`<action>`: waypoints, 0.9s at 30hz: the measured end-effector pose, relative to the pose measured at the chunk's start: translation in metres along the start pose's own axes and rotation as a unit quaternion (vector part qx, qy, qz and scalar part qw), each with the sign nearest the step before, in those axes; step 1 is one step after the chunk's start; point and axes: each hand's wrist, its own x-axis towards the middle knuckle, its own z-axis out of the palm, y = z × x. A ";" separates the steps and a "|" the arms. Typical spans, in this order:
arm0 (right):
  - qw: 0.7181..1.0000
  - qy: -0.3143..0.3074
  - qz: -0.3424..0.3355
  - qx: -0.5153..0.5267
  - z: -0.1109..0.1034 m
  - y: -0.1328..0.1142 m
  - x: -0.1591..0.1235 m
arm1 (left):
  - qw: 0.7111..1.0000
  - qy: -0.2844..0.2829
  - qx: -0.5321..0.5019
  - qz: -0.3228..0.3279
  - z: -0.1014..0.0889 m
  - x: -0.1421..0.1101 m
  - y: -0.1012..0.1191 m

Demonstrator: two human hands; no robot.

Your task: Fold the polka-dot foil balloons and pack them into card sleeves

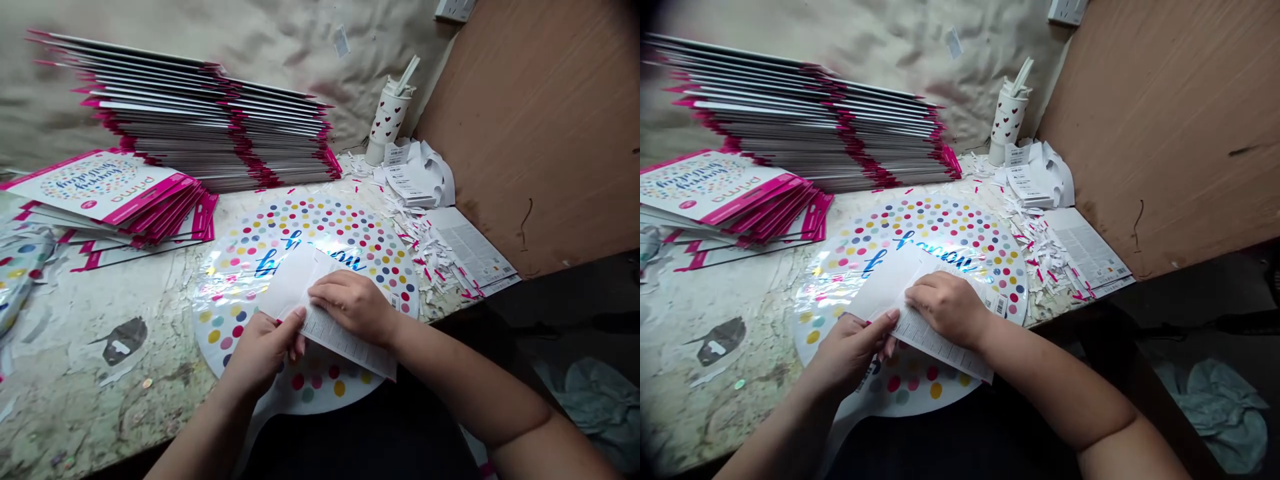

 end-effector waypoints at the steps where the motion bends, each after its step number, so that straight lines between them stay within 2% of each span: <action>1: 1.000 -0.002 -0.004 -0.003 0.001 -0.001 0.001 | 1.000 0.005 0.007 0.004 0.001 -0.001 0.000; 7: 0.997 -0.038 -0.012 -0.069 0.006 -0.003 0.007 | 0.999 0.018 0.021 0.019 0.003 -0.003 0.001; 13: 0.998 -0.039 -0.016 -0.044 0.002 -0.003 0.006 | 0.999 0.014 0.029 0.004 0.000 -0.003 0.001; 17: 0.983 -0.072 -0.057 -0.162 0.006 -0.015 0.007 | 0.998 0.013 0.055 0.002 -0.001 -0.002 0.000; 20: 0.975 -0.047 -0.070 -0.205 0.006 -0.013 0.009 | 0.998 0.017 0.057 -0.002 -0.001 -0.002 -0.002; 22: 0.983 0.003 -0.032 -0.179 -0.006 -0.005 0.008 | 0.999 0.014 0.049 -0.002 -0.003 -0.002 -0.004; 24: 0.989 0.042 0.044 -0.132 -0.027 0.004 0.004 | 1.000 0.015 0.022 0.001 -0.005 -0.002 -0.006; 26: 0.993 0.014 0.096 -0.071 -0.048 0.008 -0.001 | 1.000 0.018 -0.011 0.006 -0.006 -0.001 -0.006; 27: 0.994 -0.011 0.099 -0.040 -0.055 0.007 -0.004 | 1.000 0.017 -0.020 0.007 -0.005 -0.001 -0.005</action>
